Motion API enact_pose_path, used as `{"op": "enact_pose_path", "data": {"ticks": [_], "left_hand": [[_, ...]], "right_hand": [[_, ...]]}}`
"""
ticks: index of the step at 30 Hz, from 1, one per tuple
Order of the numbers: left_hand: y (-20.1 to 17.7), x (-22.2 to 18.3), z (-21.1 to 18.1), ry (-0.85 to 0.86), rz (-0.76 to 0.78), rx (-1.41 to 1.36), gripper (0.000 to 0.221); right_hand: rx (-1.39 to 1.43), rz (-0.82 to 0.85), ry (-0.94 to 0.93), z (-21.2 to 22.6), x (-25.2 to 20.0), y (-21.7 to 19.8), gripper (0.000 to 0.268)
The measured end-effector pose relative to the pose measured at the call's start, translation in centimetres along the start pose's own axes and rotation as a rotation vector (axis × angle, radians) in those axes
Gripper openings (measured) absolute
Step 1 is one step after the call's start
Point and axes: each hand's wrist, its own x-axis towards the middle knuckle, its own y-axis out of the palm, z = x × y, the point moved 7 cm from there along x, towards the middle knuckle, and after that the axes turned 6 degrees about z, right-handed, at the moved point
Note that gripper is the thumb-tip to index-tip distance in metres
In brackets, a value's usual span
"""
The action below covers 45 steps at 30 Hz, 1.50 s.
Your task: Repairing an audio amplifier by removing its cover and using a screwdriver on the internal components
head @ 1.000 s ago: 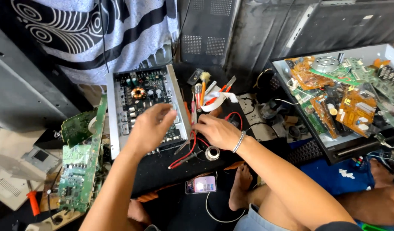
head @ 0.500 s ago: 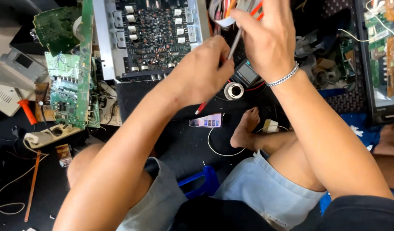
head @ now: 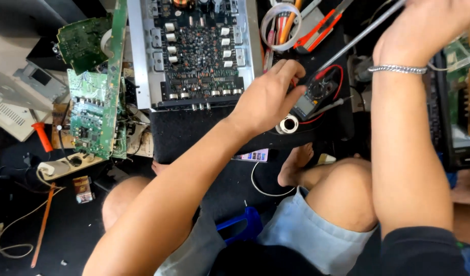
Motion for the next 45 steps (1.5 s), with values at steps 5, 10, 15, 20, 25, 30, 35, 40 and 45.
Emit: {"op": "enact_pose_path", "data": {"ticks": [5, 10, 15, 20, 25, 30, 35, 40, 45], "left_hand": [[3.3, 3.4, 3.4, -0.044, 0.020, 0.310, 0.041], [1.5, 5.6, 4.2, -0.064, 0.029, 0.339, 0.033], [-6.1, 3.2, 0.7, -0.063, -0.270, 0.185, 0.027], [-8.8, -1.8, 2.3, -0.245, 0.070, 0.670, 0.034], [-12.6, -5.5, 4.1, -0.284, -0.018, 0.643, 0.019], [-13.1, -5.3, 6.5, -0.264, -0.064, 0.594, 0.024], [-11.9, -2.4, 7.6, -0.147, -0.088, 0.417, 0.034], [-9.6, 0.0, 10.2, -0.132, -0.022, 0.428, 0.030], [-8.9, 1.1, 9.7, -0.255, 0.072, 0.477, 0.029]], "right_hand": [[-0.130, -0.050, -0.372, 9.9, 1.7, 2.2, 0.041], [-0.090, 0.024, -0.480, 14.4, -1.0, 3.7, 0.037], [-0.135, 0.120, -0.494, 18.0, -1.5, 5.3, 0.020], [0.161, 0.095, -0.249, 20.5, -0.8, 9.0, 0.046], [0.253, 0.231, -0.269, 19.3, -0.9, 14.5, 0.010], [0.359, 0.175, -0.194, 14.8, -2.8, 18.0, 0.007], [0.312, 0.048, -0.320, 12.0, -2.5, 18.4, 0.011], [0.320, 0.074, -0.295, 11.4, -2.0, 18.7, 0.011], [0.349, 0.136, -0.174, 12.2, -2.0, 18.7, 0.011]]}}
